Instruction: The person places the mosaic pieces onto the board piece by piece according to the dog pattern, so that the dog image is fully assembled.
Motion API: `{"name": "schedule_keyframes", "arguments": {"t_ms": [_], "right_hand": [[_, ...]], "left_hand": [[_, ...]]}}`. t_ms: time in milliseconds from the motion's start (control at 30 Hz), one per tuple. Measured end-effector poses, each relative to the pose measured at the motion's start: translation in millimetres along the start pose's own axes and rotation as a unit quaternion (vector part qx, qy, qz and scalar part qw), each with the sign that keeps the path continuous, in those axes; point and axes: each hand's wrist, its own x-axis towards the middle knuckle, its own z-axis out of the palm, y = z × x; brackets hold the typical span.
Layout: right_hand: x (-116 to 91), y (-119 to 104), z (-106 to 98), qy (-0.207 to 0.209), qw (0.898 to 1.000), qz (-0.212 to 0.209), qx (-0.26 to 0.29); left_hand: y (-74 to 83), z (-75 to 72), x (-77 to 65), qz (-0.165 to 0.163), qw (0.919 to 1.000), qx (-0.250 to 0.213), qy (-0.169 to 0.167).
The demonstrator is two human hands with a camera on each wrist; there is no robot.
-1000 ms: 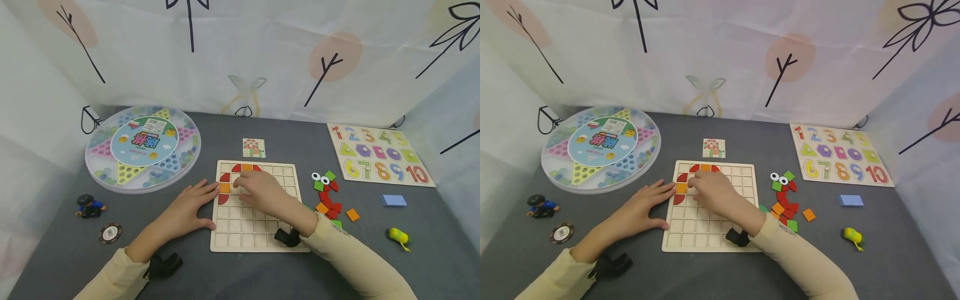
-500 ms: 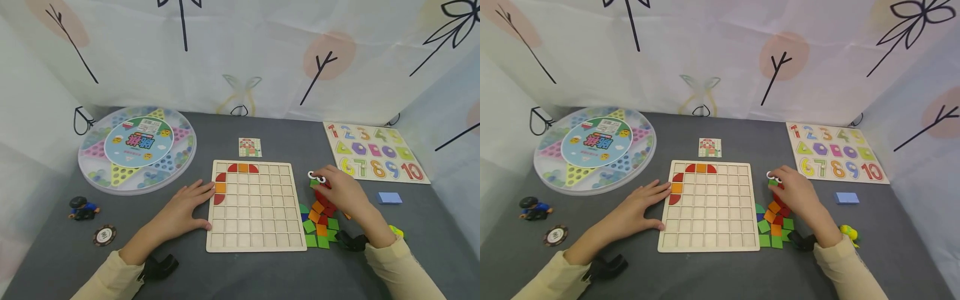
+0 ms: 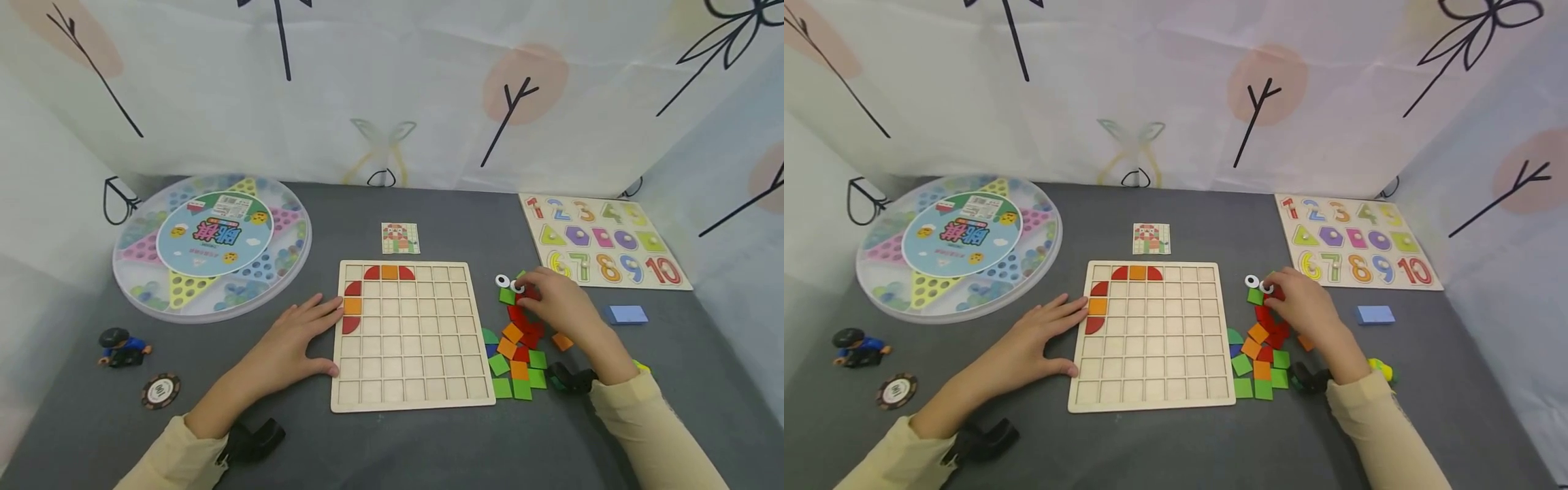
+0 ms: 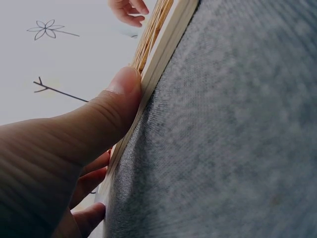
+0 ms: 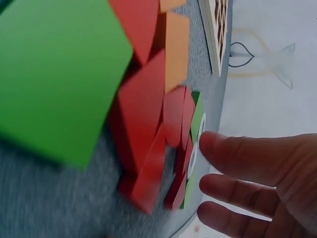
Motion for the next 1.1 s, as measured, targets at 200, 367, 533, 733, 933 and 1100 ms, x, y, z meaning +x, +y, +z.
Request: {"name": "schedule_keyframes", "arguments": {"t_ms": [200,367,533,733,933,1100], "right_hand": [[-3,4,-1,-0.032,0.999,0.014,-0.004],[-2,5,1,-0.036,0.999,-0.012,-0.004],[-4,6,2,-0.039,0.999,-0.037,-0.005],[-10,7,2,-0.045,0.997,-0.068,0.011],[-11,7,4,-0.045,0.994,-0.096,0.015],[-10,5,5,-0.061,0.992,-0.110,0.002]], "left_hand": [[0.5,-0.6,1.0,-0.002,1.0000,0.002,0.000],[1.5,-1.6,0.9,-0.003,1.0000,-0.001,-0.001],[1.5,-1.5,0.2,-0.003,1.0000,0.000,0.000],[1.3,-1.5,0.6,-0.002,1.0000,0.000,0.000],[1.4,-1.9,0.6,-0.003,1.0000,0.000,-0.001],[1.4,-1.4,1.0,-0.001,1.0000,0.002,-0.001]]}}
